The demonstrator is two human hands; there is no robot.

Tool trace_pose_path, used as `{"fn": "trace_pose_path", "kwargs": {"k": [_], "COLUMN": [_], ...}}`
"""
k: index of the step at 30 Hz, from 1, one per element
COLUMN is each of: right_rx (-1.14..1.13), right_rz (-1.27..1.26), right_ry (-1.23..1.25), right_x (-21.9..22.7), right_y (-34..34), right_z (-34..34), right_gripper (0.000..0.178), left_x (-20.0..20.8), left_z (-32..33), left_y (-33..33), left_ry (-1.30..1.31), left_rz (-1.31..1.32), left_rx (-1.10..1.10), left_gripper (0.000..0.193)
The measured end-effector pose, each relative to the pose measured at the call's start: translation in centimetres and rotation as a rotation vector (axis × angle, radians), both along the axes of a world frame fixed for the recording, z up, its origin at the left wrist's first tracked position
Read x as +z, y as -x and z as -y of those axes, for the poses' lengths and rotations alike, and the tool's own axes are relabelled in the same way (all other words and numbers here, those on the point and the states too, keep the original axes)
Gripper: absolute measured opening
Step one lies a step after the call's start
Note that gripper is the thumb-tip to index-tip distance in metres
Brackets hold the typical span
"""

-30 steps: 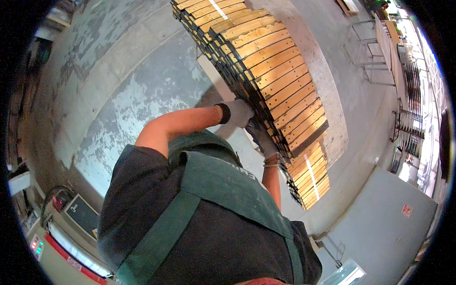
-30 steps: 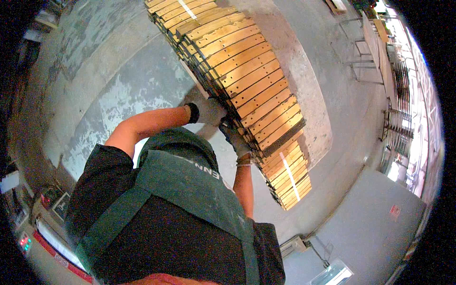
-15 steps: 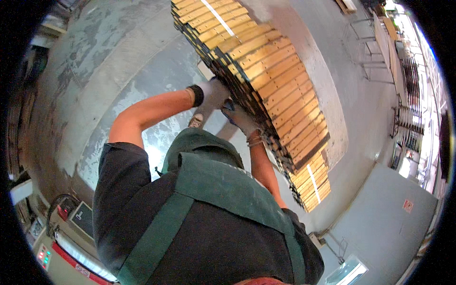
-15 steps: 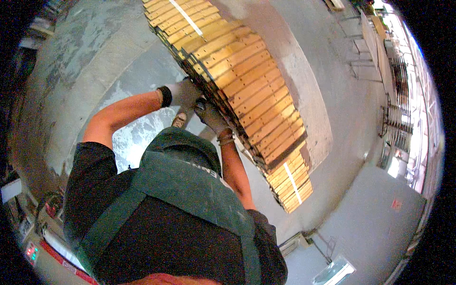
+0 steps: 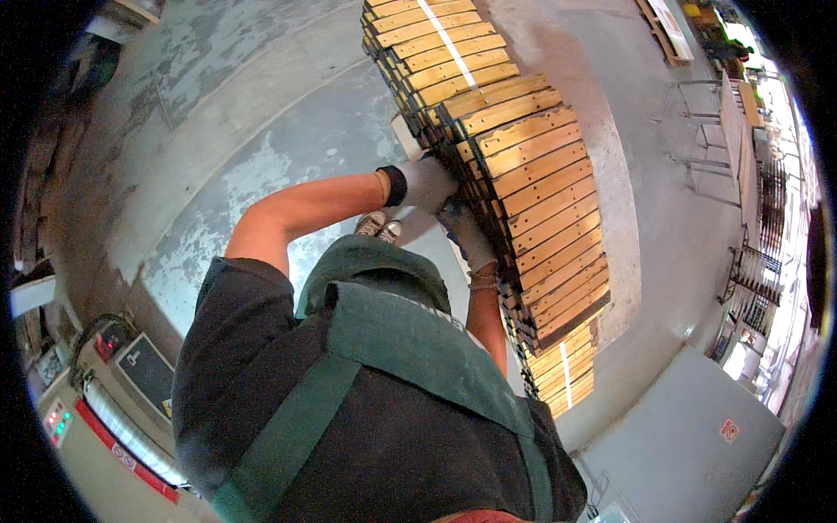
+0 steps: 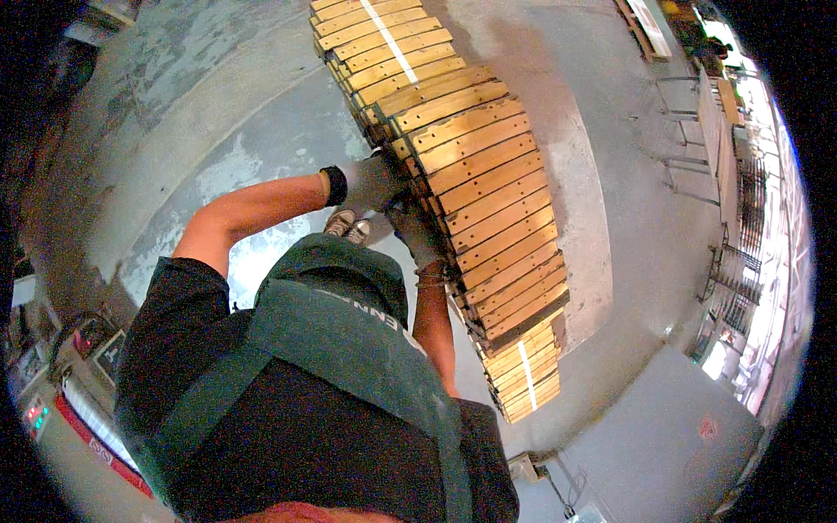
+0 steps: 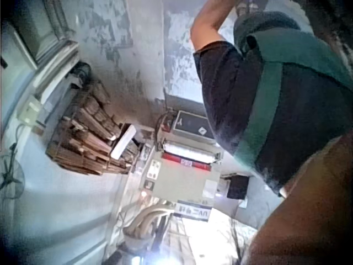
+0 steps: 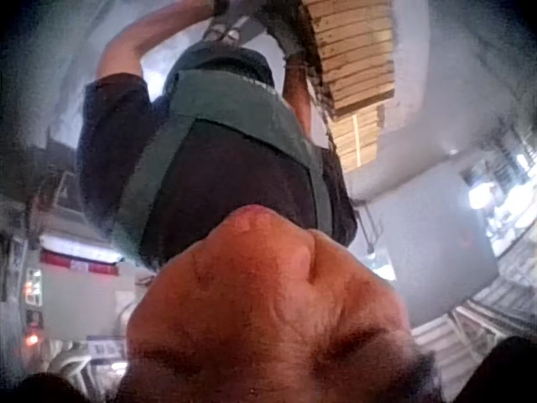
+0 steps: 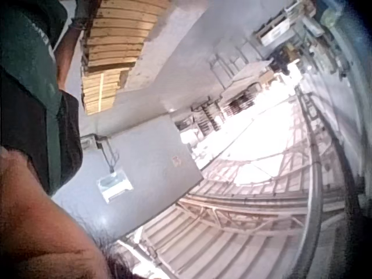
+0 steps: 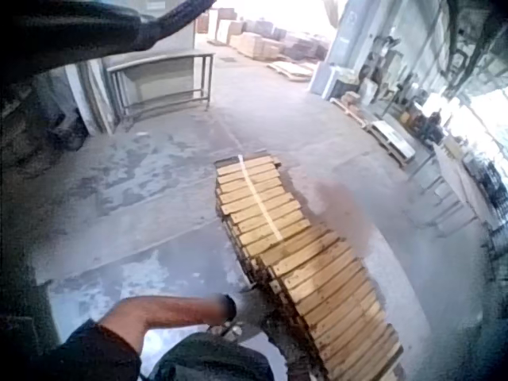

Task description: The person repeatedly picks up stacks of small wooden planks from a table and places them onto a conveyor belt. The person wears gloves and an apron while performing this repetitive stacking task in a workshop environment.

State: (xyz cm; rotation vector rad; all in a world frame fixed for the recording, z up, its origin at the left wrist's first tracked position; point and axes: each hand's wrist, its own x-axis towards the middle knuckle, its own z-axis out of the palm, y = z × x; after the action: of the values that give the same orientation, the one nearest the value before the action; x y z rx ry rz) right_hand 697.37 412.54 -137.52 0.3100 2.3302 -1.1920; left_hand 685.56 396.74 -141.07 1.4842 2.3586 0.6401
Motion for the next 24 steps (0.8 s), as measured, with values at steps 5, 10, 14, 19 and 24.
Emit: {"fn": "trace_pose_path", "kwargs": {"k": [5,10,14,19,24], "right_rx": [0.039,0.087,0.188,0.241,0.019], "right_rz": [-0.214,-0.038,-0.018,0.051,0.068], "right_ry": [0.017,0.04,0.088,0.0,0.186], "right_x": [-2.3,-2.1,2.5,3.1,2.4], "right_y": [-0.2,-0.2,2.8,12.2,12.9], "right_z": [0.5,1.7,6.5,11.7,11.5], "right_gripper": [0.052,0.061,0.06,0.058,0.061], "left_x": [3.9,5.3,3.2,4.8,3.9], "left_z": [2.5,9.5,12.8,12.4,11.2], "left_y": [-0.3,1.9,6.2,11.6,13.1], "left_ry": [0.111,0.206,0.336,0.321,-0.072], "left_rz": [-0.013,-0.101,-0.117,-0.154,-0.088], "left_rx": [0.051,-0.061,-0.01,-0.16,-0.13], "left_gripper": [0.024,0.023,0.03,0.036,0.05]}}
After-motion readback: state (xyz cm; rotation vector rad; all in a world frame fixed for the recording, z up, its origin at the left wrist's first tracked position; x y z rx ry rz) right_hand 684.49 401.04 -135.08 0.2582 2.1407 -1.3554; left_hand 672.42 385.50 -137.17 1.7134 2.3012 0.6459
